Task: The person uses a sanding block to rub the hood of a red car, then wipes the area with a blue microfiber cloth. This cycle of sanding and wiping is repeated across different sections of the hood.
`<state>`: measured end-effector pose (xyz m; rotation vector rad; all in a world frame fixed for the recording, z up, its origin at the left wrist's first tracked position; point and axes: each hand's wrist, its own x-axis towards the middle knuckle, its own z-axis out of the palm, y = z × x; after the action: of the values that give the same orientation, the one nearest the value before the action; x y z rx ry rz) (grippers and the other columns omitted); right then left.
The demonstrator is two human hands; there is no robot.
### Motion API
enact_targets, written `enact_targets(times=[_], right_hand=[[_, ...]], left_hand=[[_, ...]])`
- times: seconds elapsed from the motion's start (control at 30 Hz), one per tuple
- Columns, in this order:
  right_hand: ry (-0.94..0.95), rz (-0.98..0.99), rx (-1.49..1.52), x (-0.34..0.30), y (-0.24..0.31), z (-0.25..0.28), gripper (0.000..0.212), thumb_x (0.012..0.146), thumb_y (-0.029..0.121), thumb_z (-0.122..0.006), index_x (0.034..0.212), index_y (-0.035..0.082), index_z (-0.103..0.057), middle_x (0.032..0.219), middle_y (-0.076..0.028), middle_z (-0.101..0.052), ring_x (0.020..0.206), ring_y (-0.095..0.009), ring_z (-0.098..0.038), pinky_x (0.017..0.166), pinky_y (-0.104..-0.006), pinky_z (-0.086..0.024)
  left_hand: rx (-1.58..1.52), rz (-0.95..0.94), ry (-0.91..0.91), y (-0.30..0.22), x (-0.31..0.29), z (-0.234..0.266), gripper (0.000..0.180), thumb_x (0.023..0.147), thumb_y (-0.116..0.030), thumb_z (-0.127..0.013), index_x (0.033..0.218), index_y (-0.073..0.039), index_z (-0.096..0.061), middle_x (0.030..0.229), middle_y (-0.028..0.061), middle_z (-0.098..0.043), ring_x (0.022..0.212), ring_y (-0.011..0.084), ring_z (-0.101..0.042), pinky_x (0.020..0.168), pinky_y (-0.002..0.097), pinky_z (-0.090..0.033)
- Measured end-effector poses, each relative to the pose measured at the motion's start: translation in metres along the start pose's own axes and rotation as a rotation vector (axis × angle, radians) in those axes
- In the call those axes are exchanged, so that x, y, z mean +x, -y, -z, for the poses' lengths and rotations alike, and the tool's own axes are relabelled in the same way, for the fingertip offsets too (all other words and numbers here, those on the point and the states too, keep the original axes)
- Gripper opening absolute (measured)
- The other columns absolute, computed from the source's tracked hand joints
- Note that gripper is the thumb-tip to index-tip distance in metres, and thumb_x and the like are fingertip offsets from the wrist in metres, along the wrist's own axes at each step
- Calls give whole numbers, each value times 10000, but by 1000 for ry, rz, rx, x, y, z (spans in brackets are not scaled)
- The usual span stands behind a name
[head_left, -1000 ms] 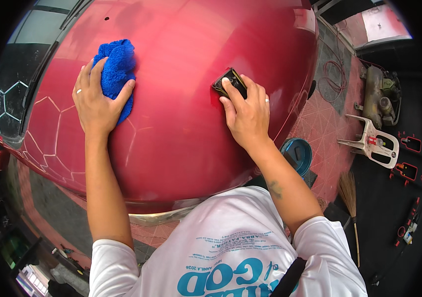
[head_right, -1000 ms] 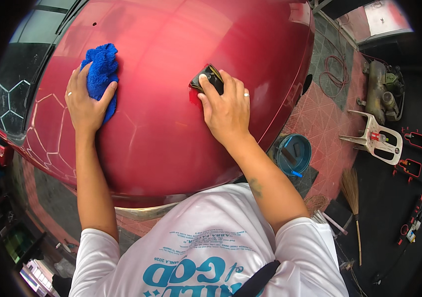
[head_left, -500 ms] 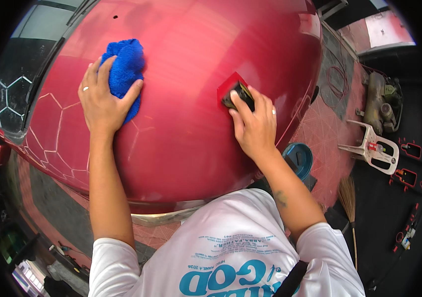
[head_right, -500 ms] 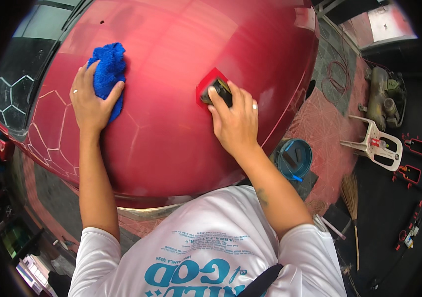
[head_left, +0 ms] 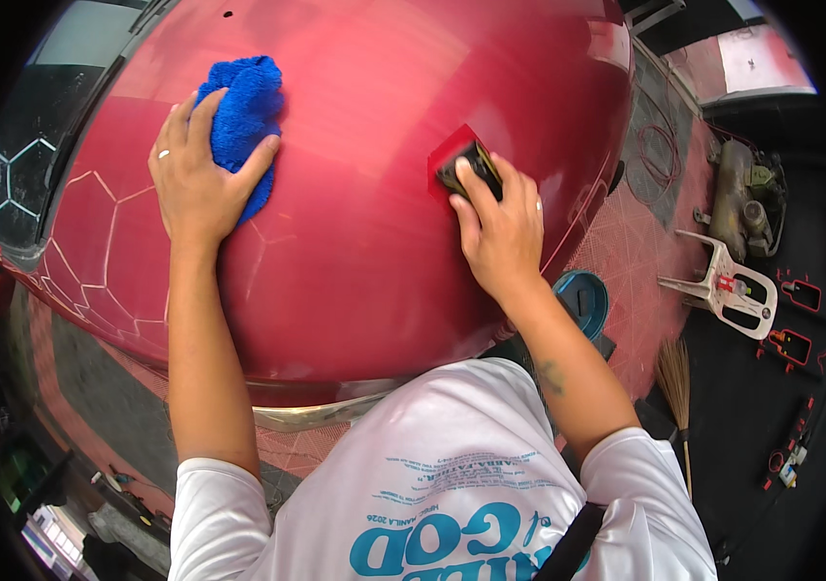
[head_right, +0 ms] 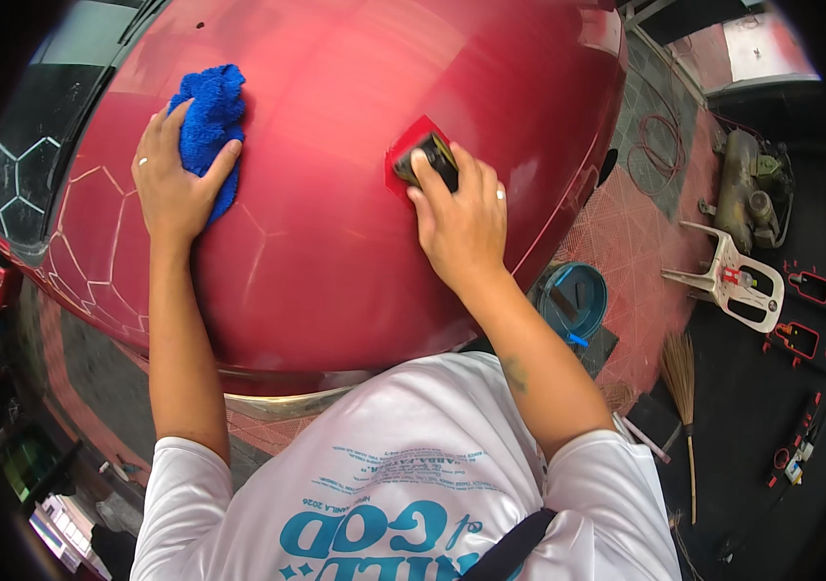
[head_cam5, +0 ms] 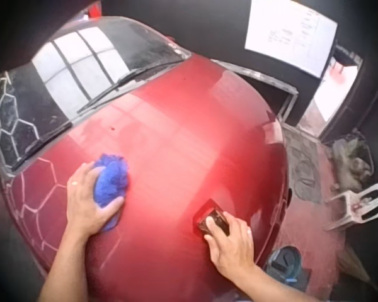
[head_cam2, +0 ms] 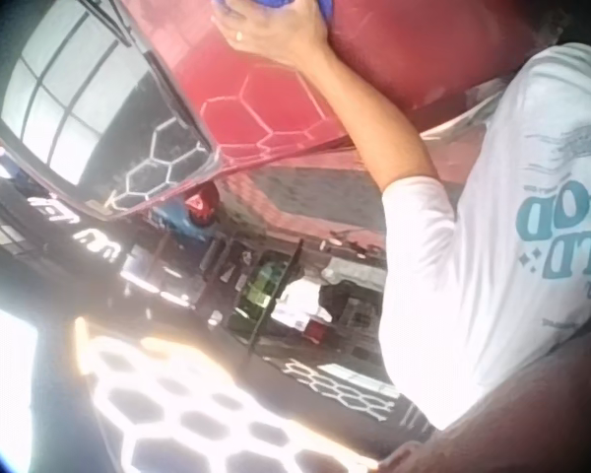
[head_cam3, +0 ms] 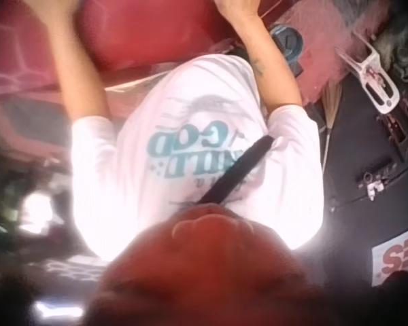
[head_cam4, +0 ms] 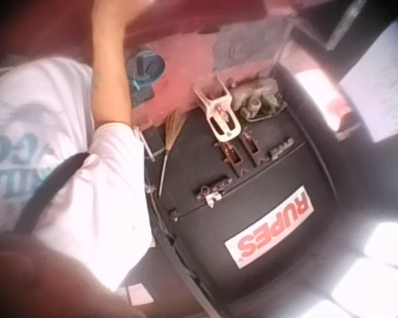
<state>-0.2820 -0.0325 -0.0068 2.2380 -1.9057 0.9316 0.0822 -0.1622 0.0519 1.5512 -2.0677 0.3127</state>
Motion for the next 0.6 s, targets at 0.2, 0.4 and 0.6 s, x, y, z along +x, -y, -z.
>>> enact_targets(times=[0.2, 0.4, 0.6], right_hand=[[37, -40, -33, 1, -2, 2, 483, 1034, 241, -882, 1506, 209, -781, 1536, -235, -695, 1337, -461, -675, 1085, -582, -569], [-22, 35, 4, 5, 0, 3, 526, 1010, 220, -908, 1519, 216, -776, 1547, -234, -693, 1332, -454, -679, 1080, -566, -568], [50, -31, -14, 4, 0, 3, 541, 1012, 236, -906, 1536, 219, -772, 1542, -247, -688, 1328, -462, -679, 1078, -574, -570]], left_hand=[[-12, -10, 14, 0, 0, -1, 851, 914, -597, -972, 1609, -179, -716, 1664, 200, -676, 1571, 437, -610, 1305, 622, -458], [25, 2, 2, 0, 0, 0, 845, 915, -591, -973, 1606, -177, -717, 1673, 175, -680, 1560, 434, -621, 1299, 626, -461], [8, -5, 11, 0, 0, -2, 856, 909, -600, -976, 1608, -185, -709, 1681, 183, -671, 1565, 433, -621, 1309, 624, -453]])
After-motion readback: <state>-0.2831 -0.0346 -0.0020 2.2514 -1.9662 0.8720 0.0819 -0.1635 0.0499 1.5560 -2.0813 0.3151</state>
